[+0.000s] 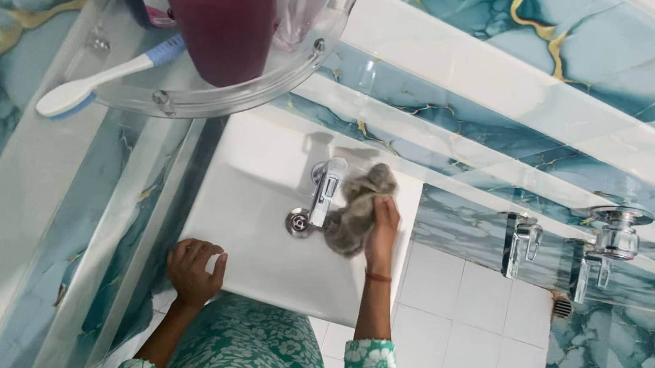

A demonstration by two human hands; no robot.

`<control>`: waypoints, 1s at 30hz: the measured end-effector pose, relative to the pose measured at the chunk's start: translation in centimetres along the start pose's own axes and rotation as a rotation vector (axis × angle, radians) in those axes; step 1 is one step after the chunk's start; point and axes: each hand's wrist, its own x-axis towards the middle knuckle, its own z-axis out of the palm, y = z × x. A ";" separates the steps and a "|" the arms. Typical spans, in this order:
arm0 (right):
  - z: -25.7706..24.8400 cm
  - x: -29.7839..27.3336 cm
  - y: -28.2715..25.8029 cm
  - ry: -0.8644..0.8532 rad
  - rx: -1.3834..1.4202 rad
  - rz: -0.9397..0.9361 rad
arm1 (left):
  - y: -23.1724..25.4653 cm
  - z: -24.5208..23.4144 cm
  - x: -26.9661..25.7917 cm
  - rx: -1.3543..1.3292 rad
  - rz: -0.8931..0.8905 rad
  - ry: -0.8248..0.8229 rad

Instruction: The person wipes the faucet, the sink basin, and the surrounding tiled shelf using a cloth, then replaces cleaning bottles on the shelf.

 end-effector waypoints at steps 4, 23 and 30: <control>4.1 6.7 3.4 -0.286 -0.494 0.133 | 0.6 -0.1 0.4 0.003 -0.015 -0.023; 2.0 5.2 0.4 -0.523 -1.194 -0.351 | 1.1 -0.3 0.6 0.004 -0.009 -0.023; -0.4 -0.4 4.9 -0.118 -1.337 -0.555 | 0.4 0.0 0.3 0.046 0.002 -0.048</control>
